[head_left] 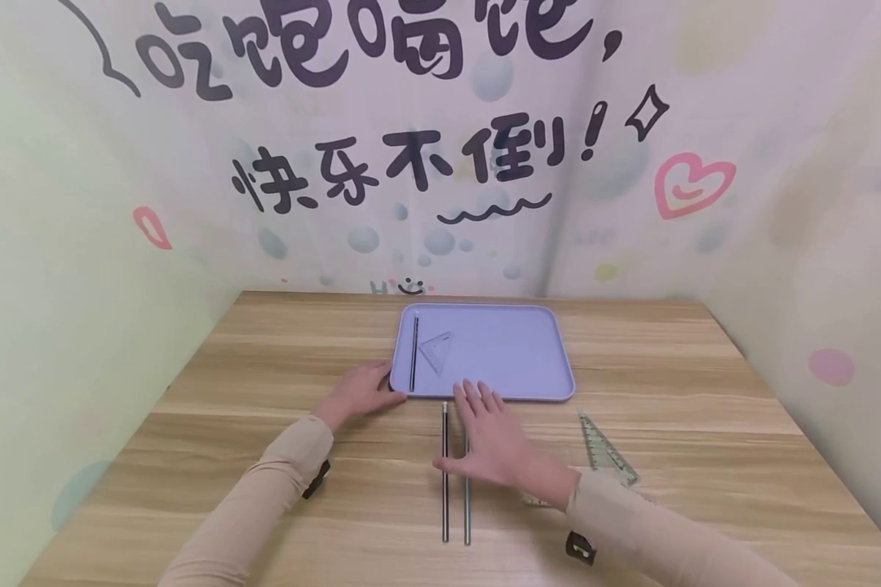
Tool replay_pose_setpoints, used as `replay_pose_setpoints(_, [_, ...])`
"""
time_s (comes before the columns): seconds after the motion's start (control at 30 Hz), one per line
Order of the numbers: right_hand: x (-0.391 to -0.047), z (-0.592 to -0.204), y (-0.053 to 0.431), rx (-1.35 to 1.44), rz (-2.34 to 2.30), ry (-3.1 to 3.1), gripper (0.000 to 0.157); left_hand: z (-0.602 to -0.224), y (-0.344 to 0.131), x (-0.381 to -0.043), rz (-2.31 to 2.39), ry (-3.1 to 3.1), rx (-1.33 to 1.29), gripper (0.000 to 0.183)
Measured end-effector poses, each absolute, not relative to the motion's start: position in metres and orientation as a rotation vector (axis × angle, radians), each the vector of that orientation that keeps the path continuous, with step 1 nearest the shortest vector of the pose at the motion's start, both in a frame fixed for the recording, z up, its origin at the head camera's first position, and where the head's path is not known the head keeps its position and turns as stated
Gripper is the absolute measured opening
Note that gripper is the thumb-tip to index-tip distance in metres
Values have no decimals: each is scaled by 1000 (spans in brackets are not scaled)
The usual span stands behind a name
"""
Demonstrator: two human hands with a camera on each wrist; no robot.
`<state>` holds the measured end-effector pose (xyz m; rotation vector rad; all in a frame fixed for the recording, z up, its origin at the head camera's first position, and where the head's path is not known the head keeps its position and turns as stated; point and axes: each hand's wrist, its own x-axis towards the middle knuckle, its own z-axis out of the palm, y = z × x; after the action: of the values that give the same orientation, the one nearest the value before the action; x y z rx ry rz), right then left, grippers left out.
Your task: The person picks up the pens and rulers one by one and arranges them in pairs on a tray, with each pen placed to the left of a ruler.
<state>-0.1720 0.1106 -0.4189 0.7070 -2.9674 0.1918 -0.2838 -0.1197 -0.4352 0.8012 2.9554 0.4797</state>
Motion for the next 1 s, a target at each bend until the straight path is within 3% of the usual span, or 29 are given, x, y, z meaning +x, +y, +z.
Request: replay_pose_setpoints(1.0, [-128, -419, 98, 752, 159, -2921, 107, -435, -119, -283, 510, 2942, 780, 68])
